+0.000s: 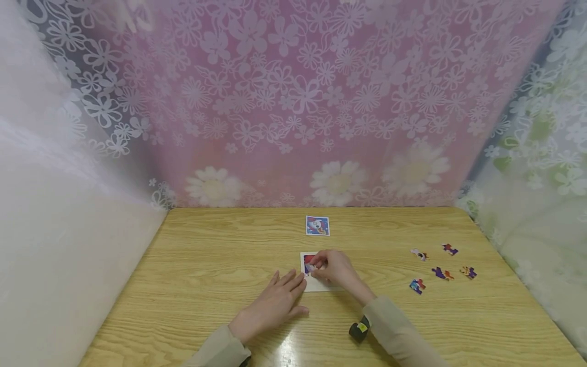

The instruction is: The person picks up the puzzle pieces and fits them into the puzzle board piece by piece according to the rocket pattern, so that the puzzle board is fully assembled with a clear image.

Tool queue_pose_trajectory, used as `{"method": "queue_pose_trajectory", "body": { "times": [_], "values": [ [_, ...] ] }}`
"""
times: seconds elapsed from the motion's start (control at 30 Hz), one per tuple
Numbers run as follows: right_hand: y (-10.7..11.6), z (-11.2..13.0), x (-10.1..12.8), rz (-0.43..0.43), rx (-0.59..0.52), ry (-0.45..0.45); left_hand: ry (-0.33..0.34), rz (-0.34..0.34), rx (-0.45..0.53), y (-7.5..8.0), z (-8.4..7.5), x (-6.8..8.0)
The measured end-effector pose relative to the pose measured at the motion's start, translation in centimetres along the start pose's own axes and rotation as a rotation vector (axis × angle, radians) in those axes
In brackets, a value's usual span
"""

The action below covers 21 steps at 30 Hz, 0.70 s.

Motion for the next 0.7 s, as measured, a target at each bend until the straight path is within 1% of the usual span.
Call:
{"method": "queue_pose_trajectory", "body": {
  "times": [0.17,0.23,0.37,0.47,0.7],
  "values": [
    [0.0,-0.2,0.1,-0.001,-0.008,-0.028,0.007,-0.001,0.012,0.0,0.1,-0.1],
    [0.0,-0.2,0.1,-0.002,0.002,-0.021,0.011,0.001,0.017,0.0,0.1,-0.1],
    [-0.1,0.1,0.1,-0.004,0.025,0.012,0.014,0.003,0.013,0.1,0.1,-0.1],
    [0.0,0.2,0.2,-0.011,0.022,0.037,0.015,0.004,0.008,0.1,0.0,-0.1],
    [1.2,0.6,0.1,-0.068,-0.009,0.088,0.017,0.002,0.011,0.1,0.1,-0.2]
  ]
}}
Point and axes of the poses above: each hand's wrist, its own x-axis away from the middle knuckle, its own y-axis out of the back of the hand, z = x × y, the point moved 9 cm from there along -x, towards the middle knuckle, and after that the axes turned 7 degrees about -x, right-handed, at the moved point
